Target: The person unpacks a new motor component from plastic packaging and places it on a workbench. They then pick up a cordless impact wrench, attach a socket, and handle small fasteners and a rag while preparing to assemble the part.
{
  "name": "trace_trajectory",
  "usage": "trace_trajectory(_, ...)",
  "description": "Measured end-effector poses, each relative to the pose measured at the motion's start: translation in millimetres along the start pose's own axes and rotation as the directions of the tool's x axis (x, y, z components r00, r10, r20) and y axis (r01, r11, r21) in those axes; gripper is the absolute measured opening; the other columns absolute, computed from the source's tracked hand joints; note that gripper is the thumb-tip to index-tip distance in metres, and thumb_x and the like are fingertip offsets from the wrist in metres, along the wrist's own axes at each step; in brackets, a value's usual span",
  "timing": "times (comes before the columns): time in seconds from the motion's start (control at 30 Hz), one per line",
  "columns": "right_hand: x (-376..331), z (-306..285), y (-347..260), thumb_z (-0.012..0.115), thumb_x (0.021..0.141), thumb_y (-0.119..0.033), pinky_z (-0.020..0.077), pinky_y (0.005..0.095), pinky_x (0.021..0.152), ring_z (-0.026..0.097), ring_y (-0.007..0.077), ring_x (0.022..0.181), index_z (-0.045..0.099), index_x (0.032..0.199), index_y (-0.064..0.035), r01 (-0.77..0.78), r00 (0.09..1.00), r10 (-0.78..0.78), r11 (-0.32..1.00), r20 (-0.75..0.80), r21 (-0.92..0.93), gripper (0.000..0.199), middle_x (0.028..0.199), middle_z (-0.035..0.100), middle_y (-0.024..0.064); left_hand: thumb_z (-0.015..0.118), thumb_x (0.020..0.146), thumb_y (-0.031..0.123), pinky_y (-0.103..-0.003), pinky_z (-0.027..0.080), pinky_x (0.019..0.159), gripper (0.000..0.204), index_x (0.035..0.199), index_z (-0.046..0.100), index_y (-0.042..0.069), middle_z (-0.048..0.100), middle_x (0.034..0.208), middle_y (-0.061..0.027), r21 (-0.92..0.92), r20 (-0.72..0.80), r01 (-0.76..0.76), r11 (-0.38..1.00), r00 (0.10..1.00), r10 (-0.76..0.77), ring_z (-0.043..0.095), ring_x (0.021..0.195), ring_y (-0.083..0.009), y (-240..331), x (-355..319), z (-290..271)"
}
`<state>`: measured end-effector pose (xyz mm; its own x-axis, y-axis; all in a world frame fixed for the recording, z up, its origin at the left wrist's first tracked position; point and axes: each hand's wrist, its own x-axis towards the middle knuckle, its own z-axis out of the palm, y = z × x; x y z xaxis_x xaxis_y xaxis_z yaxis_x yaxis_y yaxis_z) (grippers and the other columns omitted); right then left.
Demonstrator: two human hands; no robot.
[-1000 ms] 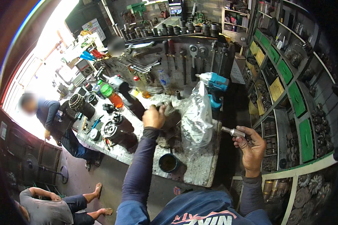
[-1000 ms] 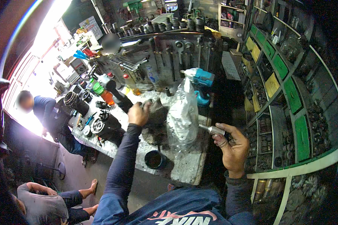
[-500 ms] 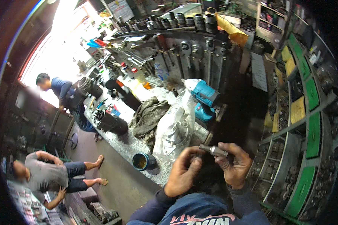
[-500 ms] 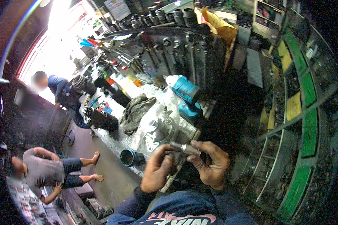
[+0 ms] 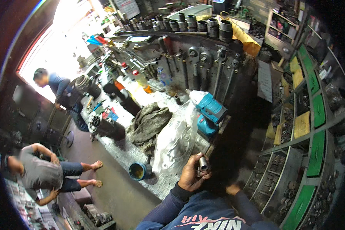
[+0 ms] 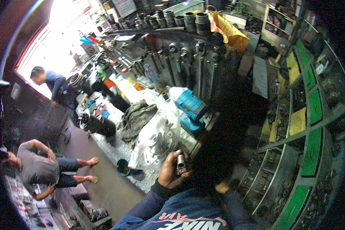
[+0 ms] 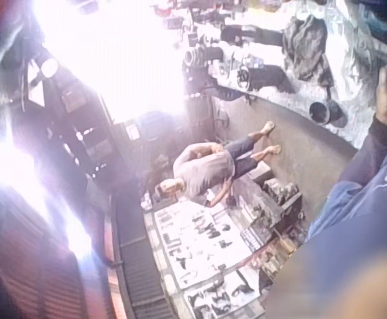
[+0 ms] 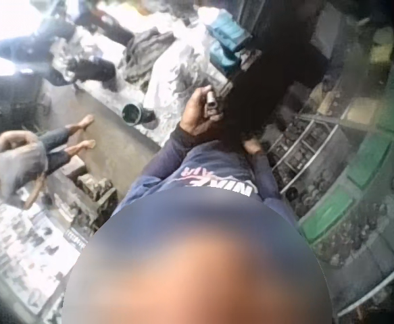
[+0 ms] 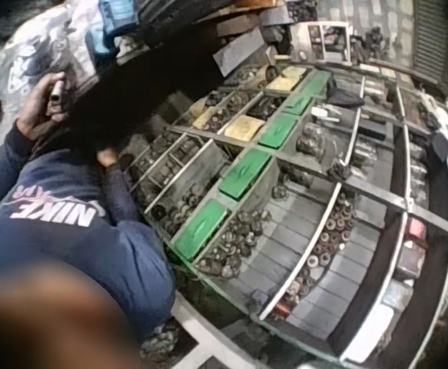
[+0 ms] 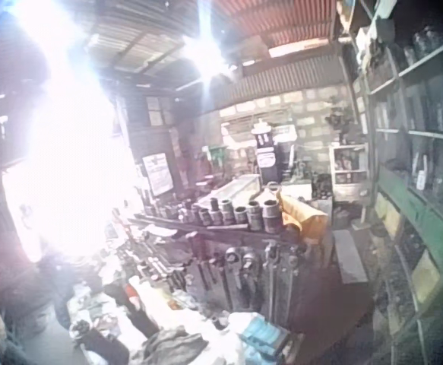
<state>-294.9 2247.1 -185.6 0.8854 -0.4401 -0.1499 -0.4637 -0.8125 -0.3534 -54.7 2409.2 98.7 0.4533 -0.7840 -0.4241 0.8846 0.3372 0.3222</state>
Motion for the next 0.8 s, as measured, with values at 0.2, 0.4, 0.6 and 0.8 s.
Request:
trace_trajectory(0.2,90.6,-116.7,7.5,0.068,0.095,-0.032,0.0563,0.0338,0.081,0.071,0.0174,0.089,0.073,0.111,-0.0025,-0.316,0.773,-0.033,0.845,0.633,0.43,0.034,0.101,0.075,0.0098,0.055,0.1,0.036,-0.029,0.035,0.047,0.03,0.092,0.06,0.008,0.052,0.065,-0.002,0.053,-0.023,0.052,0.997,0.998,-0.051,0.043,0.05,-0.0121,19.9,28.3,-20.0)
trace_trajectory(0.4,190.2,-266.2,-139.9,0.083,0.077,-0.01,0.0463,0.0369,0.103,0.059,0.0239,0.119,0.053,0.137,-0.0026,0.401,0.885,-0.185,0.768,-0.427,0.5,0.068,0.127,0.059,0.0105,0.06,0.097,0.04,-0.03,0.042,0.047,0.031,0.093,0.062,0.009,0.058,0.071,-0.0036,0.299,-0.068,0.057,0.953,0.997,-0.038,0.052,0.052,-0.0153,26.3,31.2,-8.0)
trace_trajectory(0.6,254.2,-234.9,-199.6,0.077,0.084,-0.015,0.0378,0.0381,0.115,0.048,0.028,0.138,0.036,0.151,-0.0006,0.547,0.832,-0.242,0.511,-0.5,0.663,0.08,0.152,0.045,0.0173,0.062,0.094,0.041,-0.031,0.045,0.05,0.034,0.092,0.063,0.007,0.059,0.07,-0.0031,0.376,-0.2,0.074,0.924,0.98,0.003,0.056,0.056,-0.0167,18.6,31.2,-0.2)
trace_trajectory(0.8,242.4,-251.2,-156.5,0.077,0.086,-0.018,0.0411,0.0382,0.112,0.052,0.0268,0.134,0.044,0.147,-0.0062,0.529,0.824,-0.436,0.364,-0.362,0.766,0.07,0.146,0.052,0.0143,0.048,0.102,0.041,-0.025,0.04,0.059,0.041,0.089,0.062,0.004,0.057,0.074,0.0004,0.732,0.107,-0.272,0.625,0.951,0.289,0.051,0.066,-0.0096,-0.2,49.9,13.3)
